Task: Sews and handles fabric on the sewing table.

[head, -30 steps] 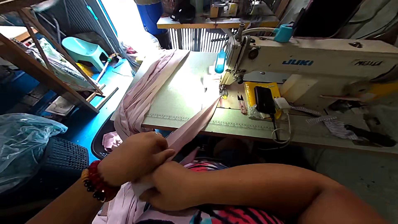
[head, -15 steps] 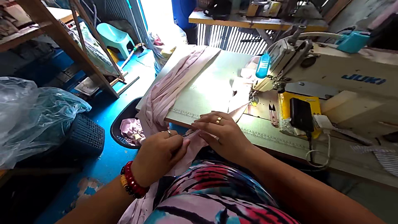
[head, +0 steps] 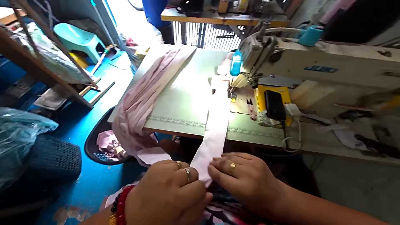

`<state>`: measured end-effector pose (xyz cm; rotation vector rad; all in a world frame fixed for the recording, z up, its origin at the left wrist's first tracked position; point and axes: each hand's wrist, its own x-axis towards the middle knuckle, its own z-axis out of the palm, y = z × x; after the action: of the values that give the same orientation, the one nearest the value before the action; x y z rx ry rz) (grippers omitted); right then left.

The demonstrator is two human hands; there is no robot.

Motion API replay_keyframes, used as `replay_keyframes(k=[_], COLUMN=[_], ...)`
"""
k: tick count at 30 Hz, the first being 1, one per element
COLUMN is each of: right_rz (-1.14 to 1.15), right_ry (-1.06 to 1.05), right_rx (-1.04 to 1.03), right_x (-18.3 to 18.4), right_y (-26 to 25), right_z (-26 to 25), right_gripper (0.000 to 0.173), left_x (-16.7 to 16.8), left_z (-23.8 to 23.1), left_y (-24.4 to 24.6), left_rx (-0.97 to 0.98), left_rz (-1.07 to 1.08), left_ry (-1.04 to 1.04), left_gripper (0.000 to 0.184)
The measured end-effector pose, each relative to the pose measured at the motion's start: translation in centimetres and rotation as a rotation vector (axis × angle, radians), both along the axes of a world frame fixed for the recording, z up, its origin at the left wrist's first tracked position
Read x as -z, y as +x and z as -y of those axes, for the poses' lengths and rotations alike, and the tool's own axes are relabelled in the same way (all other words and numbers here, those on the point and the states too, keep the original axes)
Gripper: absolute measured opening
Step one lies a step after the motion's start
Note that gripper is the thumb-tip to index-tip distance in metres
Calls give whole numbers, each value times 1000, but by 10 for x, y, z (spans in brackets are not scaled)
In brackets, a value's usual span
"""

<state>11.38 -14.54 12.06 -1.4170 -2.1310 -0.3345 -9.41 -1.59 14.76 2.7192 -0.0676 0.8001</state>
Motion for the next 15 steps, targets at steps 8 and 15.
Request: replay_keyframes(k=[8,15], right_rz=[-632,-467], right_ry=[-303,-188], right_rx=[-24,-49], right_x=[74,77], right_y=[36,61], right_z=[70,45], right_gripper=[13,17], left_x=[92,120], left_z=[-13,-29], left_y=[121,149], left_rx=[-49,-165], left_rz=[-271,-269], left_ry=[-137,58], left_gripper=[44,46])
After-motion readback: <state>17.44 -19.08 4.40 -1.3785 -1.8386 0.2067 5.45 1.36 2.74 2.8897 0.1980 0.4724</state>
